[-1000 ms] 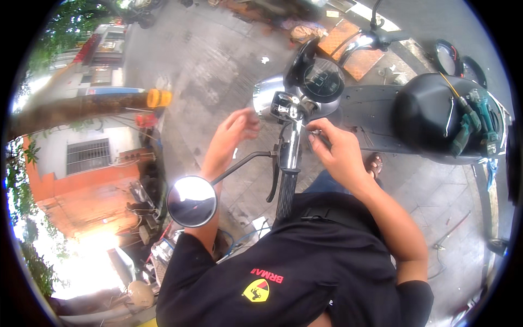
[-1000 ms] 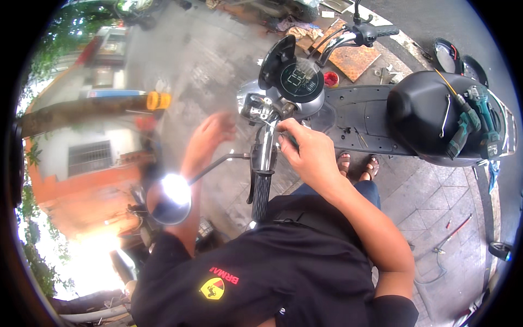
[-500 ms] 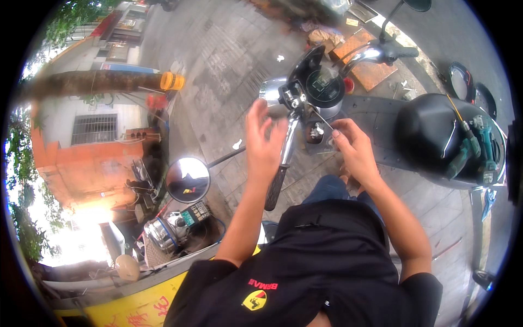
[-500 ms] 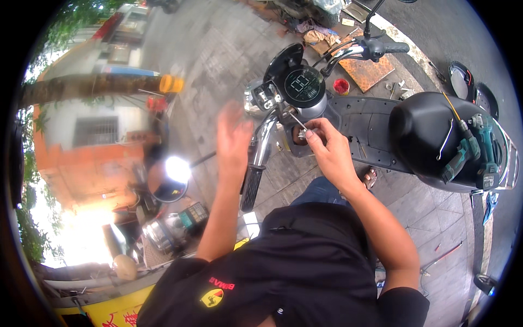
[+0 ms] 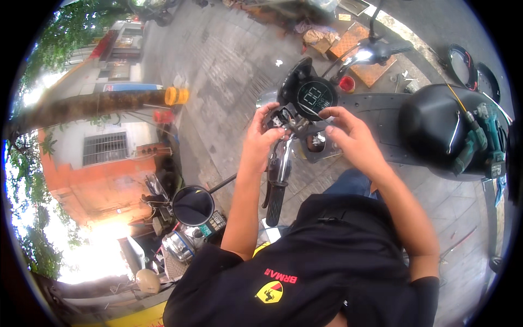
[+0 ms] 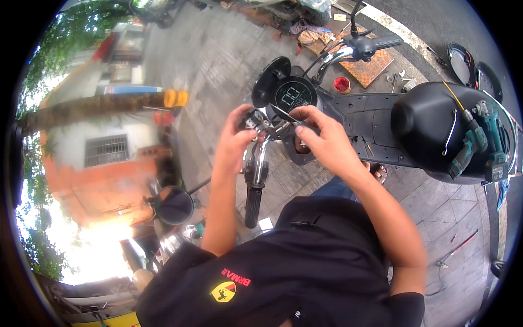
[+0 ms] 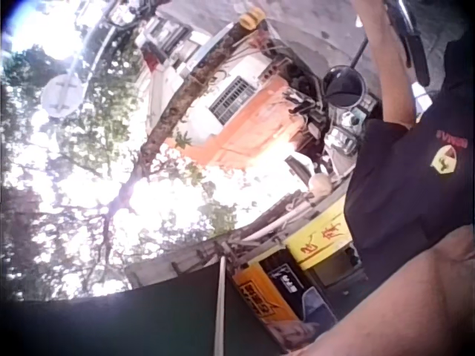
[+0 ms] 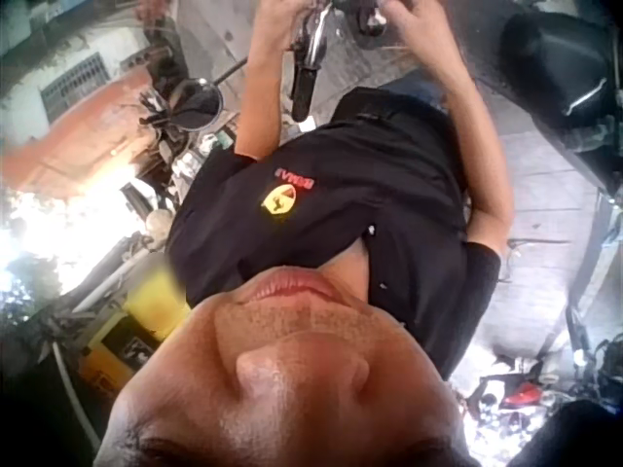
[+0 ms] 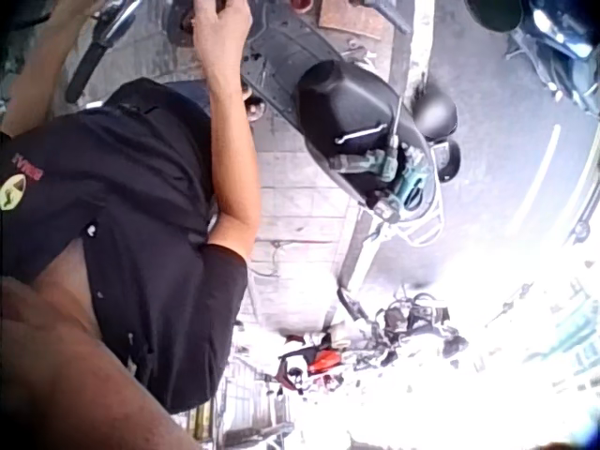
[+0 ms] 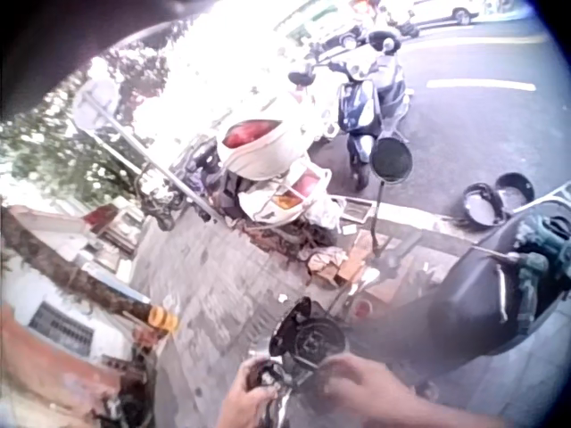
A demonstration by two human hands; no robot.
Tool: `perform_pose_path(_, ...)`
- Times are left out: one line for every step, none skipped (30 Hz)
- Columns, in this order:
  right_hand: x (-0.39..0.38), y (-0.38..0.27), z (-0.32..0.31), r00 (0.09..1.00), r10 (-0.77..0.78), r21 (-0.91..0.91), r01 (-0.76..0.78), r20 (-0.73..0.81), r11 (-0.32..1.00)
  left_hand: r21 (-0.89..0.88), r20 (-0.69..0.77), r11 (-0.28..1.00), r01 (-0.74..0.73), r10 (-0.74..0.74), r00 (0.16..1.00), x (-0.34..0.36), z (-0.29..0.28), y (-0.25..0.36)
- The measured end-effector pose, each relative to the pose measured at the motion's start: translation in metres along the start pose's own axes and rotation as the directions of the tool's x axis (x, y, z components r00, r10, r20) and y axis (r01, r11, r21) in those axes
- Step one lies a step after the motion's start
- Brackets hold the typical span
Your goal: The person uses a screwdriver to work on a motorcycle's handle assembly, removing screws and handling a small electrical or mechanical component from the dashboard area.
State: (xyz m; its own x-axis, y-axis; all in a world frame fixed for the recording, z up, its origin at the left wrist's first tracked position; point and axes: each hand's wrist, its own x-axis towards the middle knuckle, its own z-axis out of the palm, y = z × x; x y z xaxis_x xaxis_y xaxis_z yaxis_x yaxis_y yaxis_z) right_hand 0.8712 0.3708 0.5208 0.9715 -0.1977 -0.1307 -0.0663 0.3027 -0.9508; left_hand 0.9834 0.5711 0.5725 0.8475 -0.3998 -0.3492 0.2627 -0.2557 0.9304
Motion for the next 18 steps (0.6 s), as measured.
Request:
perform_pose_path(0.002, -0.001, -0.002, 0.999, 0.038, 0.065, -0.040, 0.033, 0.997, -0.014, 0.035, 0.998, -0.068, 0.069, 0.997, -0.002, -0.002, -0.003)
perform_pose_path(0.004, 0.000, -0.003, 0.995, 0.075, 0.125, -0.084, 0.071, 0.989, -0.029, 0.012, 0.997, -0.068, 0.068, 0.998, -0.004, -0.004, -0.006)
perform_pose_path(0.009, 0.000, -0.004, 0.992, 0.086, 0.056, -0.091, 0.089, 0.994, -0.044, -0.002, 0.996, -0.081, 0.081, 0.997, -0.003, -0.004, -0.009)
perform_pose_path(0.014, 0.001, -0.005, 0.990, 0.103, -0.009, -0.103, 0.100, 0.995, -0.058, -0.004, 0.994, -0.098, 0.098, 0.995, -0.001, -0.003, -0.012)
perform_pose_path(0.016, 0.001, -0.005, 0.986, 0.126, -0.065, -0.120, 0.111, 0.991, -0.099, -0.024, 0.990, -0.101, 0.099, 0.995, -0.001, -0.002, -0.015)
perform_pose_path(0.019, 0.001, -0.004, 0.979, 0.180, -0.136, -0.166, 0.098, 0.977, -0.117, -0.060, 0.988, -0.096, 0.090, 0.994, 0.002, -0.002, -0.016)
perform_pose_path(0.020, 0.000, -0.003, 0.985, 0.089, -0.093, -0.076, 0.148, 0.993, -0.132, -0.079, 0.988, -0.084, 0.074, 0.994, 0.003, -0.002, -0.017)
perform_pose_path(0.020, -0.001, -0.002, 0.984, 0.032, -0.066, -0.021, 0.174, 0.998, -0.140, -0.111, 0.990, -0.033, 0.017, 0.994, 0.004, -0.001, -0.017)
perform_pose_path(0.019, -0.003, -0.001, 0.981, -0.016, -0.051, 0.026, 0.193, 0.998, -0.181, -0.098, 0.982, -0.050, 0.033, 0.995, 0.004, 0.000, -0.017)
perform_pose_path(0.019, -0.005, 0.000, 0.978, -0.036, 0.018, 0.033, 0.204, 0.999, -0.180, -0.116, 0.983, -0.038, 0.017, 0.993, 0.004, -0.001, -0.017)
perform_pose_path(0.017, -0.006, 0.001, 0.977, -0.048, 0.073, 0.033, 0.208, 0.997, -0.183, -0.127, 0.983, -0.029, 0.006, 0.992, 0.005, -0.001, -0.017)
perform_pose_path(0.016, -0.007, 0.001, 0.978, -0.058, 0.121, 0.034, 0.202, 0.992, -0.186, -0.136, 0.982, -0.020, -0.005, 0.991, 0.005, -0.001, -0.017)
perform_pose_path(0.017, -0.007, 0.002, 0.984, -0.005, 0.146, -0.022, 0.181, 0.989, -0.175, -0.146, 0.984, -0.023, -0.003, 0.989, 0.005, -0.001, -0.018)
perform_pose_path(0.018, -0.007, 0.001, 0.976, -0.012, 0.127, -0.016, 0.217, 0.992, -0.160, -0.155, 0.987, -0.023, -0.002, 0.988, 0.005, 0.000, -0.019)
perform_pose_path(0.021, -0.006, 0.001, 0.968, -0.022, 0.111, -0.006, 0.252, 0.994, -0.143, -0.149, 0.989, -0.031, 0.009, 0.989, 0.005, 0.000, -0.019)
perform_pose_path(0.024, -0.004, 0.002, 0.961, -0.033, 0.097, 0.007, 0.276, 0.995, -0.147, -0.174, 0.989, -0.029, 0.003, 0.985, 0.005, 0.000, -0.020)
perform_pose_path(0.025, -0.002, 0.003, 0.947, -0.058, 0.131, 0.017, 0.315, 0.991, -0.150, -0.182, 0.988, -0.032, 0.004, 0.983, 0.004, 0.001, -0.020)
perform_pose_path(0.026, 0.000, 0.004, 0.937, -0.087, 0.162, 0.034, 0.338, 0.986, -0.153, -0.182, 0.988, -0.021, -0.007, 0.983, 0.004, 0.002, -0.021)
